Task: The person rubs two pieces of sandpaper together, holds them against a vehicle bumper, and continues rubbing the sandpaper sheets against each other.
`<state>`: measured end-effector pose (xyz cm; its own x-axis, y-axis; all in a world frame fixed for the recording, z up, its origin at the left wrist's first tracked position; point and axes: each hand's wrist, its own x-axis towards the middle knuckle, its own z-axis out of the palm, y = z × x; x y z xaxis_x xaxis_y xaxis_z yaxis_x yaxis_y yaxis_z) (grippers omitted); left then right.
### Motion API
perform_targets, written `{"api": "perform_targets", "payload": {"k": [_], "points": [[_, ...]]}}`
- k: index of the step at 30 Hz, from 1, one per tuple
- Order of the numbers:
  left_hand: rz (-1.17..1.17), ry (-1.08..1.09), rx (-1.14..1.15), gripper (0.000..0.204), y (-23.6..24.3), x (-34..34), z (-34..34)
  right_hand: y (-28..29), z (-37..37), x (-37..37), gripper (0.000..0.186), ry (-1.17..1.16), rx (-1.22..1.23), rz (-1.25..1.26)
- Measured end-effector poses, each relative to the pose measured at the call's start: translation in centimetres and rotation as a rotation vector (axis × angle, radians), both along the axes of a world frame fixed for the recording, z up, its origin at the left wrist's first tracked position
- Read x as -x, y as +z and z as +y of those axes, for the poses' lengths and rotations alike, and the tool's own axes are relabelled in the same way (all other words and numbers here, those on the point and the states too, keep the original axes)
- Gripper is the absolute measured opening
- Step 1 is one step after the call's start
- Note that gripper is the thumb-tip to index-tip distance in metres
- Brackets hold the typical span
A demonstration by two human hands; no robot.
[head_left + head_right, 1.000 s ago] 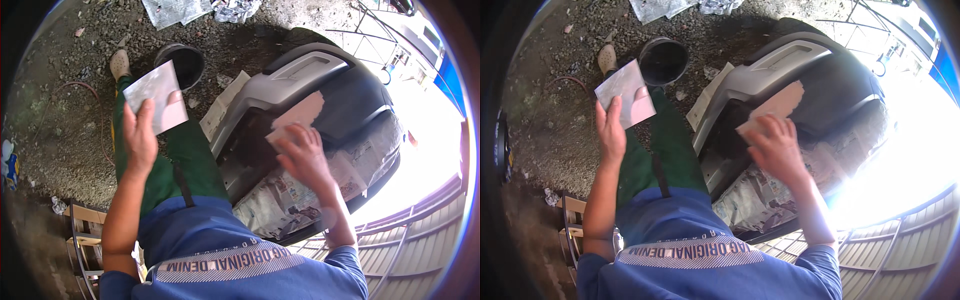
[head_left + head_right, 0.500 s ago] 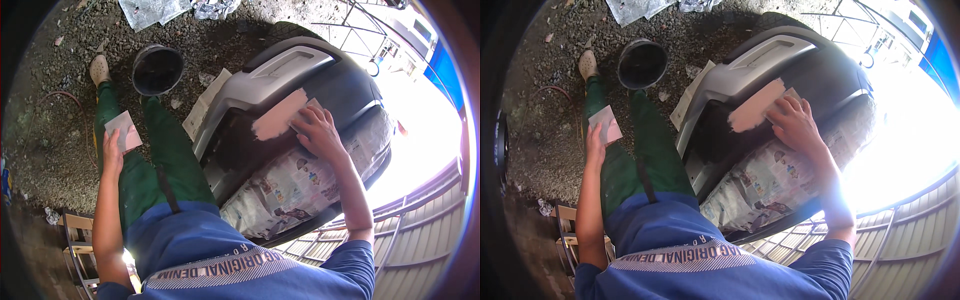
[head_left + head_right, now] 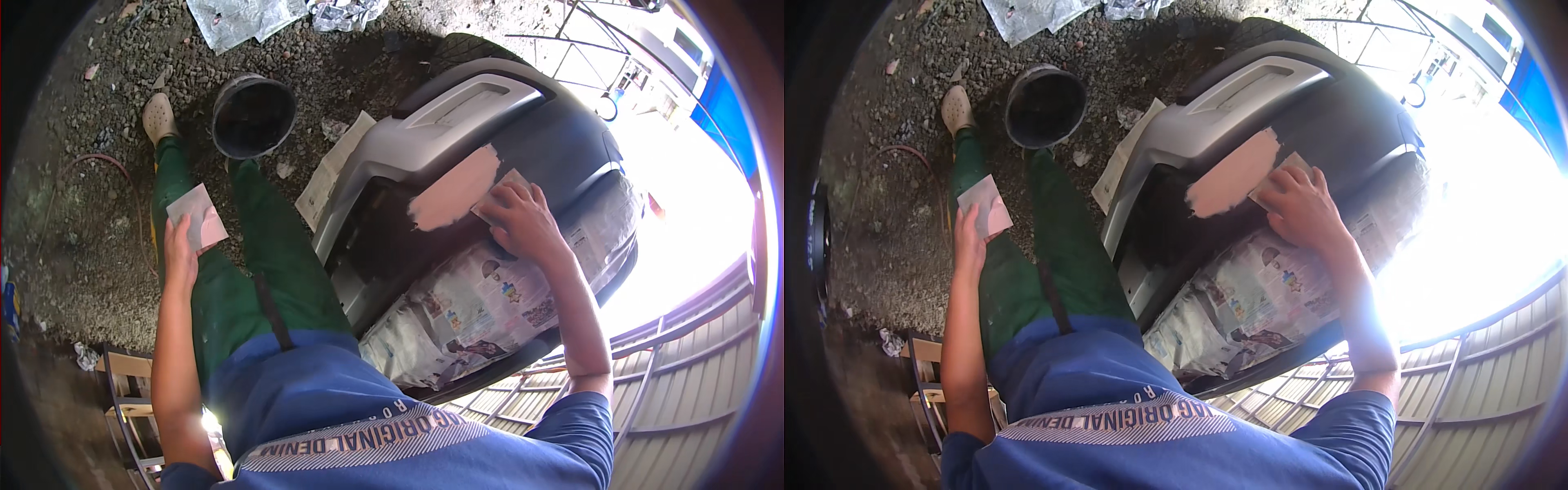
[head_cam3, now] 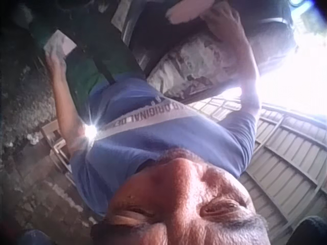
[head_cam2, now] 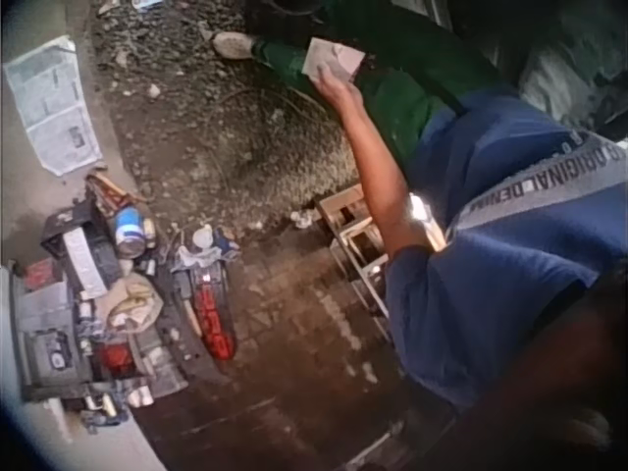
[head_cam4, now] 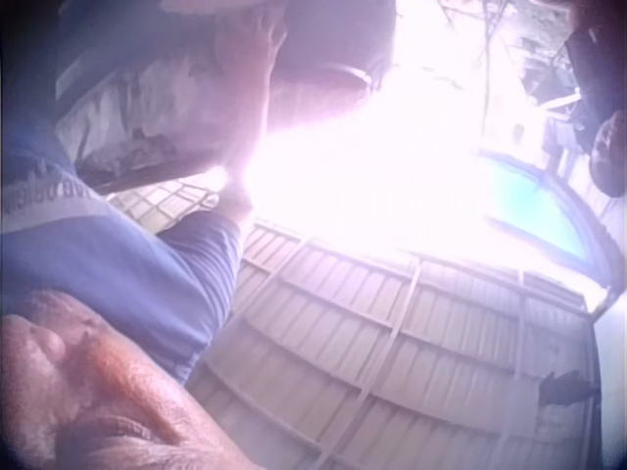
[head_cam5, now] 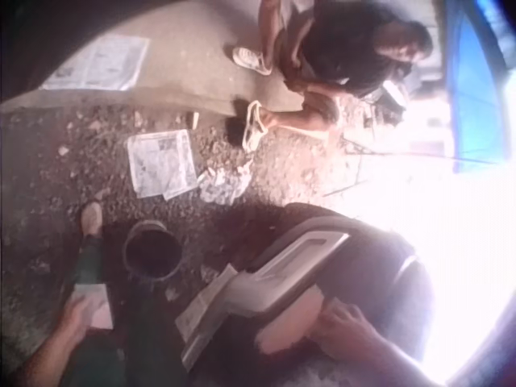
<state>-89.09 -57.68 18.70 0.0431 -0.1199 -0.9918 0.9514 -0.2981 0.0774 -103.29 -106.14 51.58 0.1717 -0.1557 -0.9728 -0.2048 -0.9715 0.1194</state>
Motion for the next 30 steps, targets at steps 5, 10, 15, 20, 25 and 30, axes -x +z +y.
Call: {"api": "perform_targets", "payload": {"k": [5,10,15,20,25,30], "points": [[-0.042,0.031,0.044,0.045,0.2,-0.2,-0.1,-0.8,-0.9,0.7,0.040,-0.019,0.027,-0.165],[-0.026,0.003,0.015,0.044,0.0,-0.1,0.2,-1.2,-1.3,0.2,0.039,-0.028,0.046,-0.165],[-0.024,-0.001,0.020,0.046,-0.2,-0.2,0.1,-1.6,-2.0,1.0,0.039,-0.068,0.049,-0.194],[-0.024,0.008,0.043,0.044,-0.1,-0.1,0.1,-0.5,-1.6,0.0,0.040,-0.067,0.056,-0.071],[-0.011,0.015,0.023,0.044,0.1,-0.3,-0.1,-0.1,-1.8,-0.7,0.042,-0.053,0.059,-0.024],[-0.008,0.006,0.018,0.045,0.1,-0.4,0.0,-0.9,-2.1,-0.2,0.043,-0.043,0.057,-0.132]]}}
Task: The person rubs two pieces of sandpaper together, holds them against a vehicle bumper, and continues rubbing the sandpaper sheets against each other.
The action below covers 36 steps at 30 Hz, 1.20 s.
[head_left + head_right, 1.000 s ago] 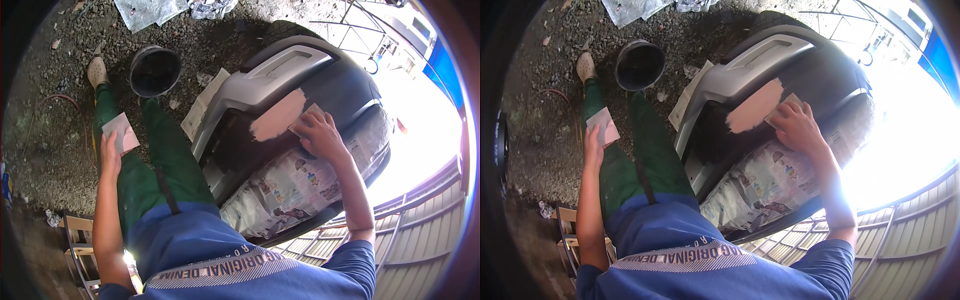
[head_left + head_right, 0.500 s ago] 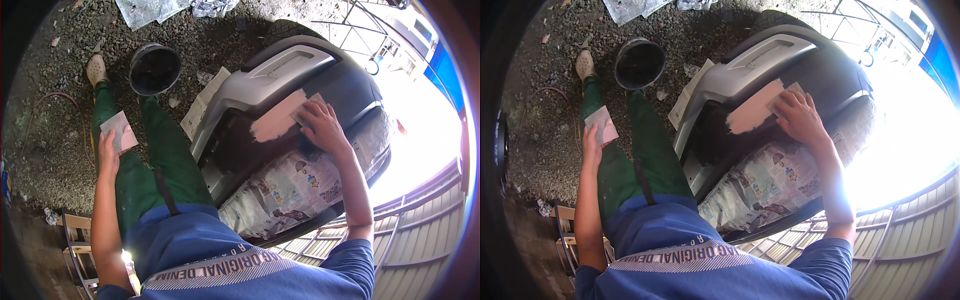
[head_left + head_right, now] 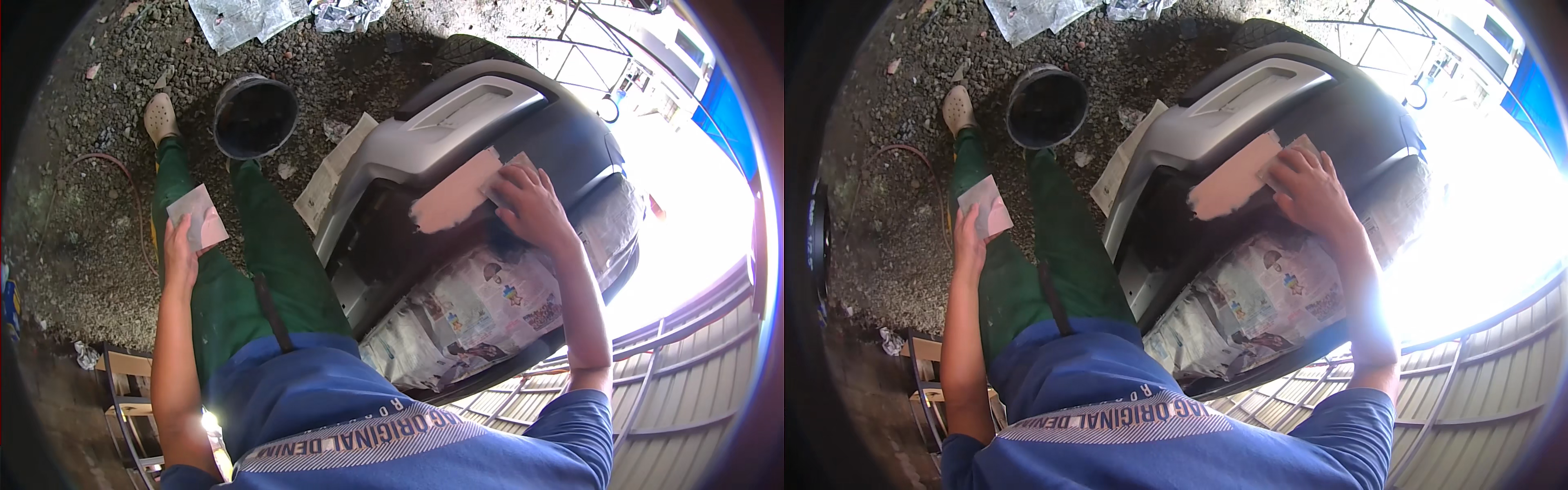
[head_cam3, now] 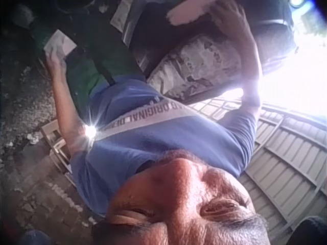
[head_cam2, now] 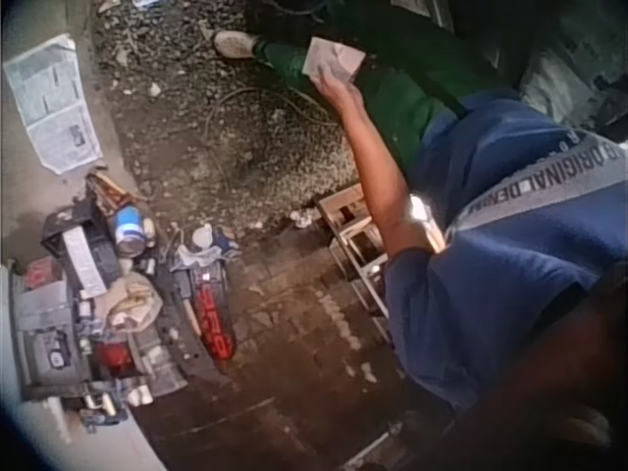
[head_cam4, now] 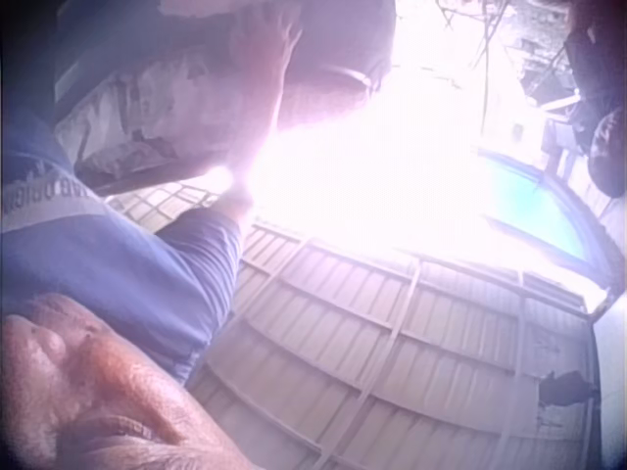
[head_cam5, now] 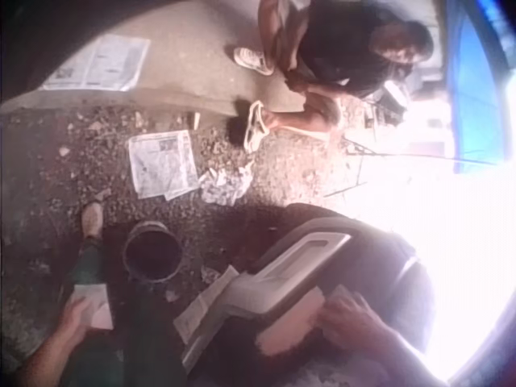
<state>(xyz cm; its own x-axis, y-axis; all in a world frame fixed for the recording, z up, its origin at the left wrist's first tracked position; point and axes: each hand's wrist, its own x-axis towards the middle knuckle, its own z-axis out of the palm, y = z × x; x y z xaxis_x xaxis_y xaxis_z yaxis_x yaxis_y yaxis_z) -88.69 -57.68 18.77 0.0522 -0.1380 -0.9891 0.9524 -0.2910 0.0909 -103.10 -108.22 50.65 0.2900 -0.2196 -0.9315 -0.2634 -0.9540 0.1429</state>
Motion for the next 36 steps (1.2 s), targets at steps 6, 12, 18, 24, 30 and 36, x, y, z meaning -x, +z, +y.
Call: {"api": "perform_targets", "payload": {"k": [6,12,18,24,30,36], "points": [[0.000,0.015,0.010,0.045,-0.5,0.5,0.5,-0.4,-0.7,0.8,0.040,-0.030,-0.003,-0.022],[-0.006,-0.008,-0.011,0.045,0.0,0.2,-0.2,1.1,-0.1,0.0,0.041,-0.034,0.031,0.179],[-0.011,-0.007,0.013,0.045,0.0,0.1,0.1,0.0,2.1,0.8,0.040,-0.011,-0.033,0.010],[-0.013,0.006,0.028,0.043,0.0,0.2,0.5,-1.0,2.7,1.6,0.042,0.004,-0.057,-0.063],[0.009,-0.009,0.049,0.045,-0.8,0.7,1.1,0.4,3.7,2.2,0.040,0.000,-0.012,-0.004],[-0.002,-0.004,0.060,0.045,-0.7,0.7,1.4,1.6,3.9,1.0,0.041,-0.019,-0.028,0.028]]}}
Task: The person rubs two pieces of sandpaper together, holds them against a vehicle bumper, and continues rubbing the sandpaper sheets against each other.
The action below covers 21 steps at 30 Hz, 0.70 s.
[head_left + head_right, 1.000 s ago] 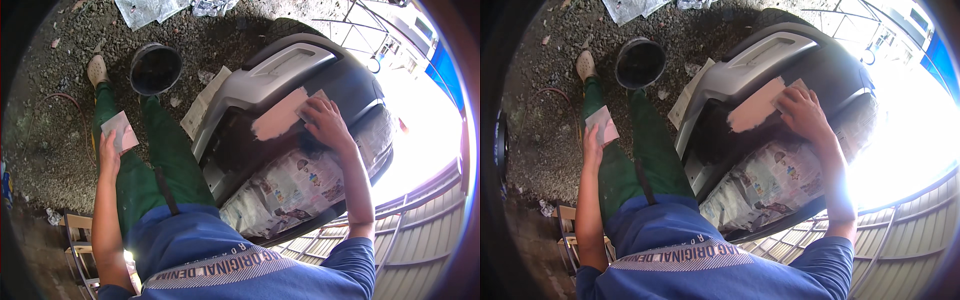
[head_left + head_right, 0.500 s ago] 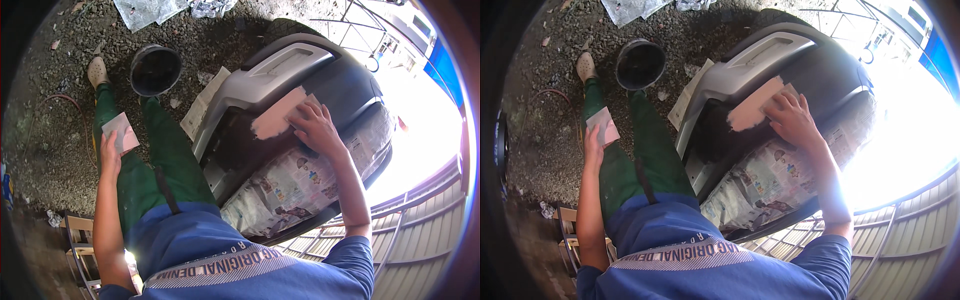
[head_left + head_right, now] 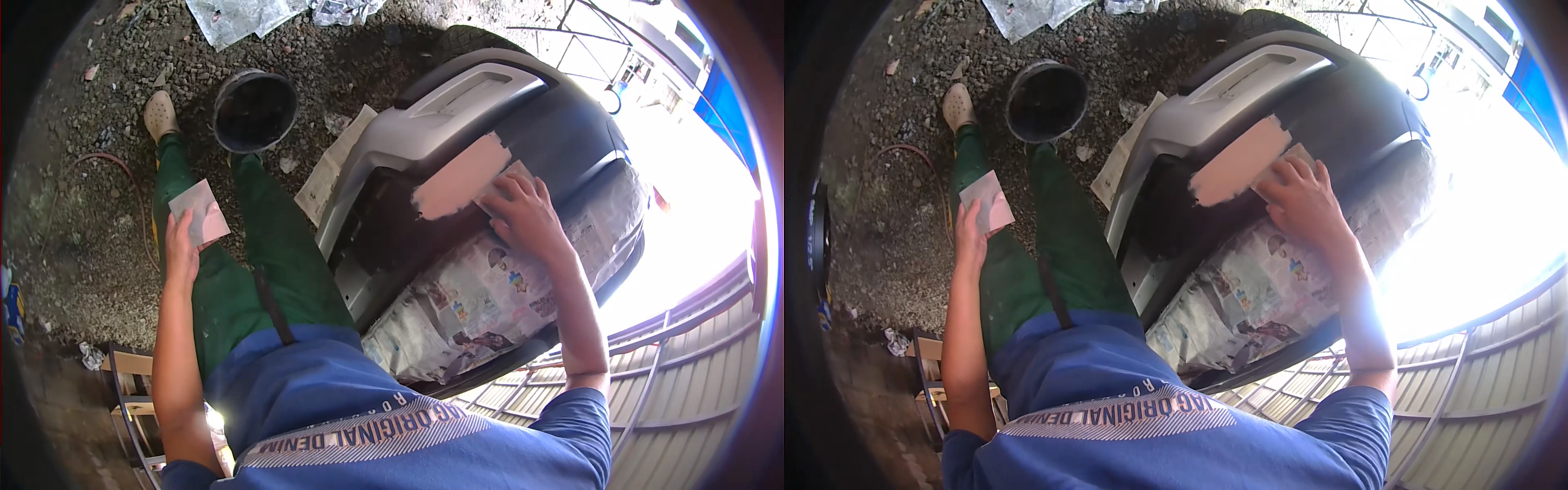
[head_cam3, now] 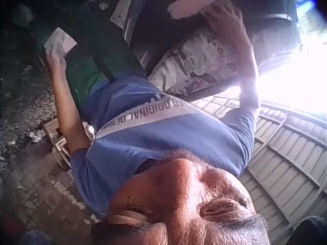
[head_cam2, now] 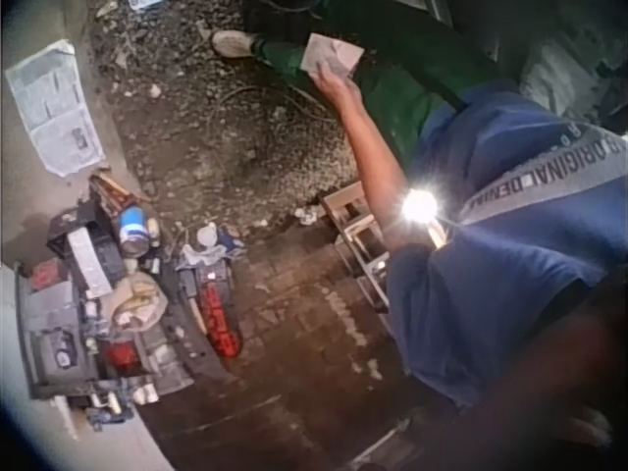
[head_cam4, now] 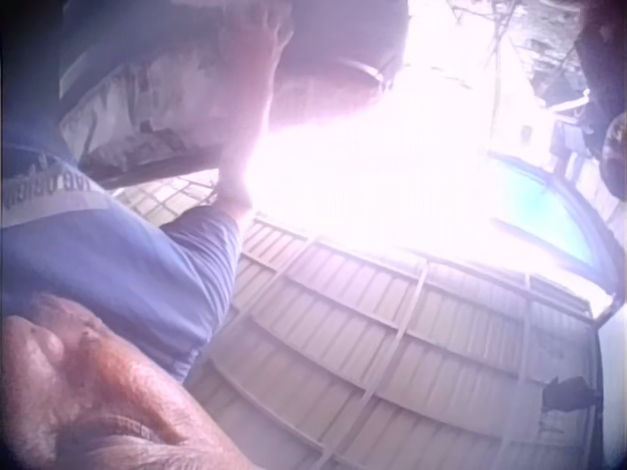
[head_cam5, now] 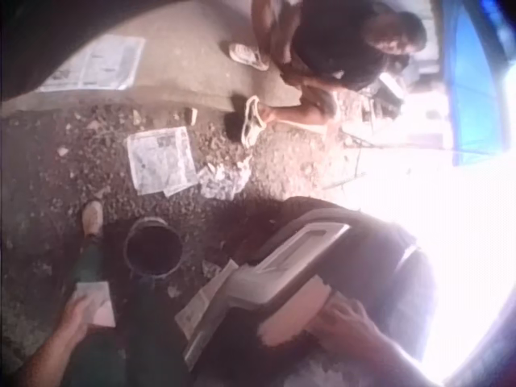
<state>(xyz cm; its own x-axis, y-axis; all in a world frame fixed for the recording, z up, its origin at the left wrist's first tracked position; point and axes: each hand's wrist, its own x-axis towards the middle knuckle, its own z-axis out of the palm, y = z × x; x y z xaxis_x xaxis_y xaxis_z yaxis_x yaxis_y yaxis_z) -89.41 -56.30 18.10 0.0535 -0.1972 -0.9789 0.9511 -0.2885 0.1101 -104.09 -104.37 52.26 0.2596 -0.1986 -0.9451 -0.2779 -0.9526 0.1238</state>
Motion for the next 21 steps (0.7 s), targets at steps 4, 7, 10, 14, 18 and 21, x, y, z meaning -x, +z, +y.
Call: {"api": "perform_targets", "payload": {"k": [4,7,10,14,18,21], "points": [[-0.015,-0.006,-0.019,0.046,0.3,0.0,-0.2,-1.1,1.2,0.8,0.042,0.053,-0.026,-0.093],[-0.014,0.003,-0.005,0.046,0.1,0.2,0.0,-1.7,2.1,0.7,0.042,0.029,-0.032,-0.132],[-0.007,-0.006,-0.007,0.047,-0.2,0.3,0.2,-2.4,2.4,1.4,0.042,0.027,-0.024,-0.168],[-0.004,-0.010,0.003,0.046,-0.1,0.4,0.1,-2.1,3.0,2.3,0.044,0.051,0.006,-0.134],[-0.005,-0.020,-0.014,0.044,0.0,0.5,0.4,-0.5,3.6,1.8,0.044,0.100,0.019,-0.072],[-0.005,0.007,0.008,0.045,0.4,0.3,0.0,-0.1,3.9,1.6,0.042,0.063,0.025,-0.062]]}}
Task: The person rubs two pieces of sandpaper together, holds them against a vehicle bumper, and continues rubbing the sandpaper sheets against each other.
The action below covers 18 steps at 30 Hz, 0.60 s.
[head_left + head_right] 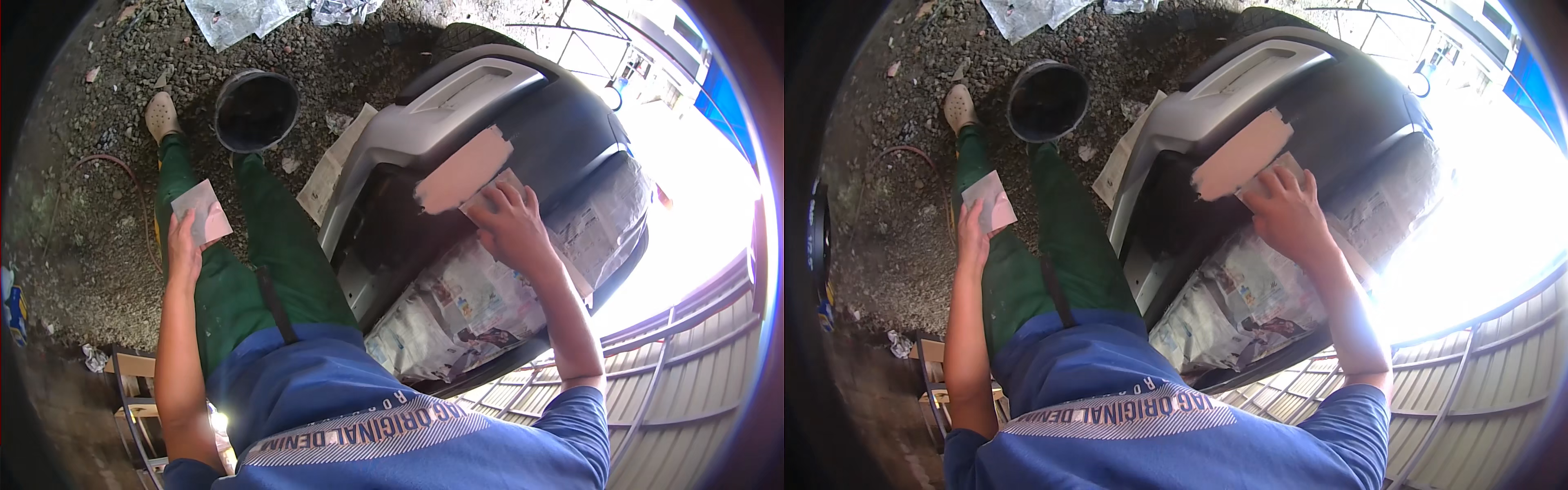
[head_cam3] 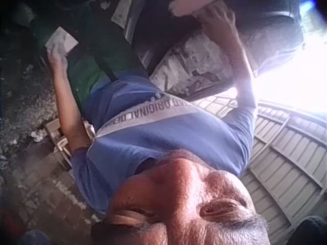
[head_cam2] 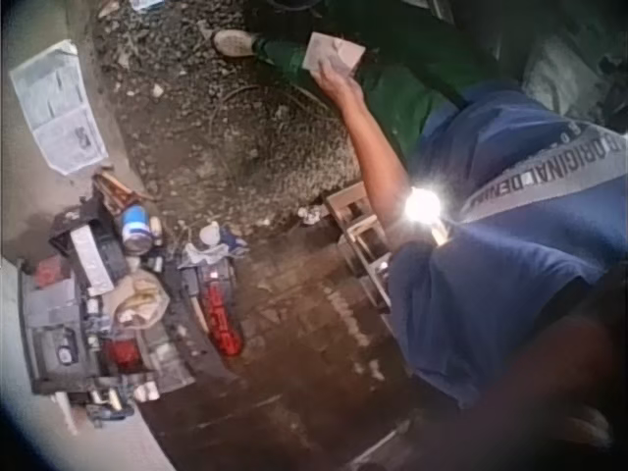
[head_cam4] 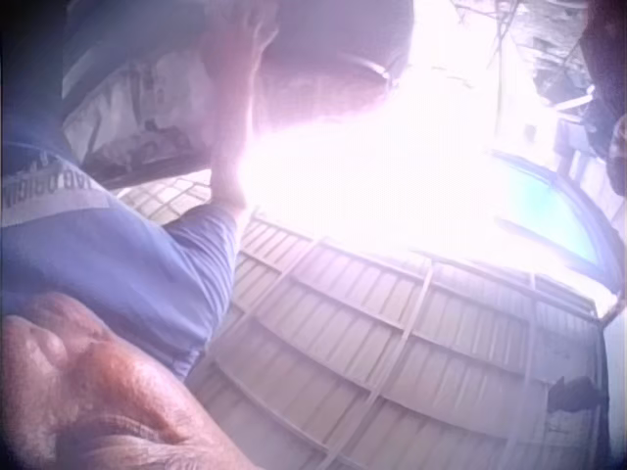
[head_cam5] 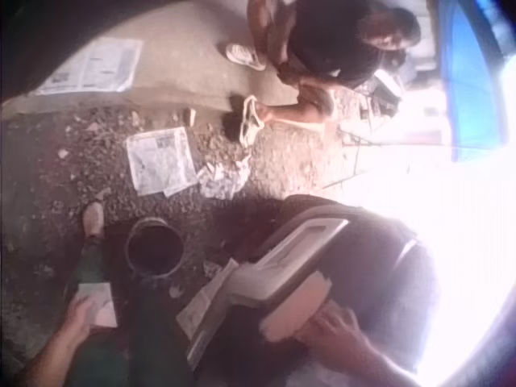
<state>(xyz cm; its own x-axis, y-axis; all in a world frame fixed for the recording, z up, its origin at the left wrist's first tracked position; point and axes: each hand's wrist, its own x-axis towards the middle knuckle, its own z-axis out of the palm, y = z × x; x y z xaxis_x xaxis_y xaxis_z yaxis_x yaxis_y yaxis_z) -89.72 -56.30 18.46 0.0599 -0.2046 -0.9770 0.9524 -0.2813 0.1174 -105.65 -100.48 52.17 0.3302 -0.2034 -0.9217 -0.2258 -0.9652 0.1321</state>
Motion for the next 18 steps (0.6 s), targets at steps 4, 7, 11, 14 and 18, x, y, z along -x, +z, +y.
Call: {"api": "perform_targets", "payload": {"k": [4,7,11,14,18], "points": [[-0.008,0.000,0.011,0.046,0.1,0.0,0.2,-1.7,1.0,0.1,0.041,0.040,0.010,-0.099],[0.000,-0.011,-0.007,0.047,0.0,-0.1,0.5,-2.8,1.2,0.4,0.040,0.035,-0.001,-0.101],[-0.015,-0.012,-0.008,0.047,-0.1,0.1,0.6,-2.9,1.5,1.1,0.041,0.018,0.014,-0.074],[-0.010,-0.015,-0.006,0.046,-0.4,0.4,0.8,-1.7,1.9,1.2,0.042,0.014,0.030,-0.040],[-0.005,-0.009,0.009,0.045,-0.5,0.4,0.8,-0.7,2.5,1.2,0.042,0.029,0.045,-0.014]]}}
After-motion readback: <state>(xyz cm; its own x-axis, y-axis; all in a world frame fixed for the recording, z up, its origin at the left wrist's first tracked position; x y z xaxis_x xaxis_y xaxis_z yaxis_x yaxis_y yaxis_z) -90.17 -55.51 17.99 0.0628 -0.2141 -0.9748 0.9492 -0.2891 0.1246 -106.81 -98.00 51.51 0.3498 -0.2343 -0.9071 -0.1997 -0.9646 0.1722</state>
